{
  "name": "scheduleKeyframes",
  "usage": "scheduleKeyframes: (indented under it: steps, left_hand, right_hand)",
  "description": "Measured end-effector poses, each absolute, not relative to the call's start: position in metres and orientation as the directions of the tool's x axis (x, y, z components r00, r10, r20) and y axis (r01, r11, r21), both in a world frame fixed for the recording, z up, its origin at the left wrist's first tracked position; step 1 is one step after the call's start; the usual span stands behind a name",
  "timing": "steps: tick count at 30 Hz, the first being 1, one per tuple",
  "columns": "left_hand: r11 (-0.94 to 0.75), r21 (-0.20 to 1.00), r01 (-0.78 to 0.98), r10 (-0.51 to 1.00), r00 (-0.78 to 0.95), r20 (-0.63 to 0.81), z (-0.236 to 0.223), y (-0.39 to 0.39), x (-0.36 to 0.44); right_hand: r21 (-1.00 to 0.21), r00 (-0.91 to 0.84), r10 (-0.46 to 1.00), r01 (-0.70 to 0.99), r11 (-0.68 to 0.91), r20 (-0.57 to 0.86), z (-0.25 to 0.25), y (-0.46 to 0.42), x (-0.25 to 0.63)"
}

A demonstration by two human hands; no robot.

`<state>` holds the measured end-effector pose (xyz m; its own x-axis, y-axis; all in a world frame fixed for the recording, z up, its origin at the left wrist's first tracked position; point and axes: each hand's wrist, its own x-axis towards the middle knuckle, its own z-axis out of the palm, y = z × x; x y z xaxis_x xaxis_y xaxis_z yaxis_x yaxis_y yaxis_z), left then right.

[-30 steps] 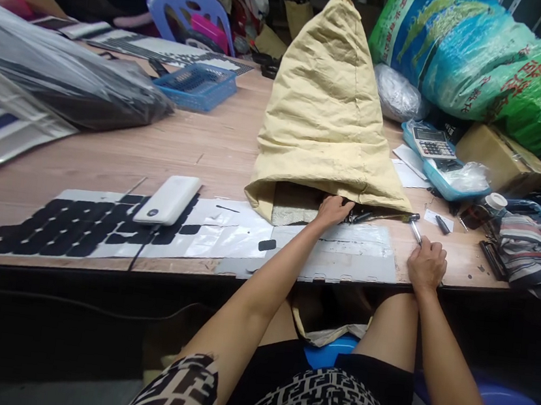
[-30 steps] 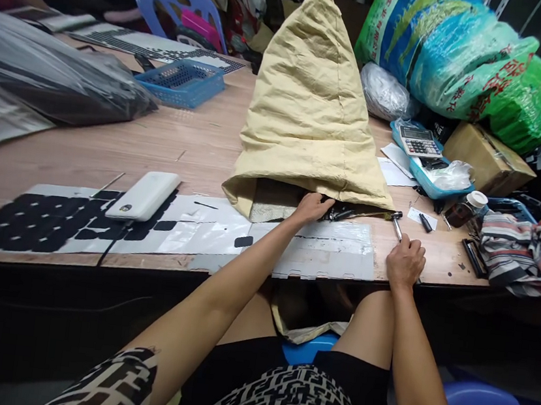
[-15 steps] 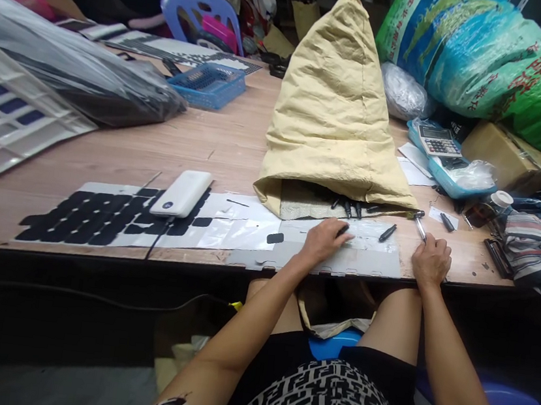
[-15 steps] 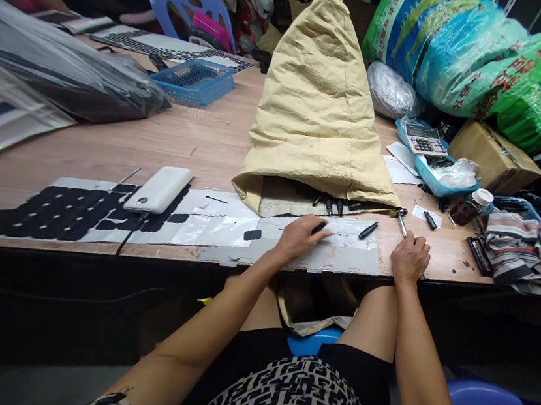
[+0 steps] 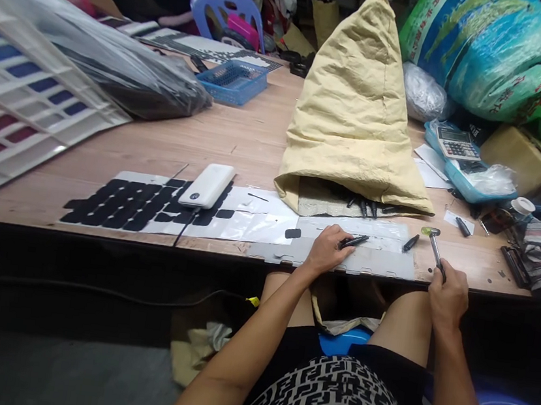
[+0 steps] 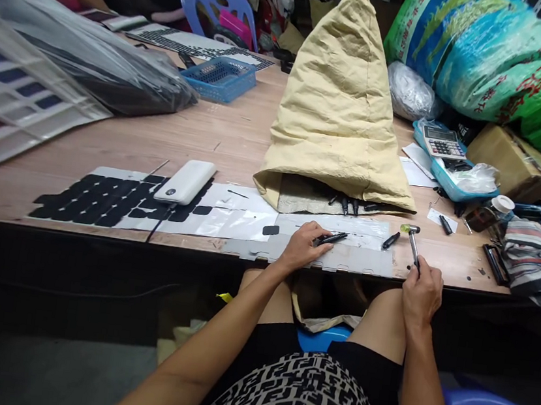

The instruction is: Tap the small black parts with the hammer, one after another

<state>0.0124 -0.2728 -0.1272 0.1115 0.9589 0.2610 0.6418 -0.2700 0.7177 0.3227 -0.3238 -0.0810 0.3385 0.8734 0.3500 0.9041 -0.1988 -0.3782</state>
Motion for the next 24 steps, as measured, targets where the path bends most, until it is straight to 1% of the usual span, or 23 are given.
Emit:
scheduleKeyframes:
  steps: [3,7,11,14,16,18,21,23,24]
  left_hand:
    - [-0.272,0.71,0.65,0.958,0.115,0.262,-0.128,-0.271,0.014]
    - [-0.268,0.705,0.656,0.96,0.118,0.255,-0.129,-0.268,0.014]
    - [-0.26,0.727,0.636,0.963,0.12,0.24,-0.129,-0.267,0.013]
    - [-0.239,0.74,0.628,0.969,0.105,0.223,-0.127,-0.266,0.013]
    - [-0.225,0.746,0.627,0.973,0.096,0.212,-0.126,-0.266,0.013]
    - [-0.219,0.751,0.623,0.974,0.097,0.203,-0.125,-0.265,0.013]
    - [-0.227,0.759,0.61,0.973,0.115,0.199,-0.124,-0.264,0.012]
    - [-0.229,0.767,0.6,0.973,0.123,0.194,-0.123,-0.263,0.012]
    - [-0.225,0.771,0.595,0.974,0.125,0.188,-0.123,-0.263,0.011]
  right_hand:
    - [-0.434,0.294,0.879,0.894,-0.114,0.375,-0.077,-0.357,0.326]
    - [-0.449,0.226,0.921,0.891,-0.064,0.318,-0.081,-0.382,0.328]
    - [-0.445,0.218,0.936,0.892,-0.076,0.277,-0.089,-0.37,0.317]
    - [-0.481,0.234,0.93,0.874,-0.073,0.284,-0.088,-0.347,0.304]
    - [-0.537,0.253,0.924,0.841,-0.064,0.287,-0.085,-0.336,0.298]
    - [-0.627,0.268,0.927,0.778,-0.047,0.263,-0.081,-0.333,0.294]
    - [-0.788,0.269,0.951,0.614,-0.049,0.15,-0.081,-0.341,0.289]
    - [-0.843,0.233,0.968,0.535,-0.048,0.093,-0.083,-0.35,0.283]
    - [-0.851,0.206,0.975,0.524,-0.033,0.089,-0.084,-0.355,0.278]
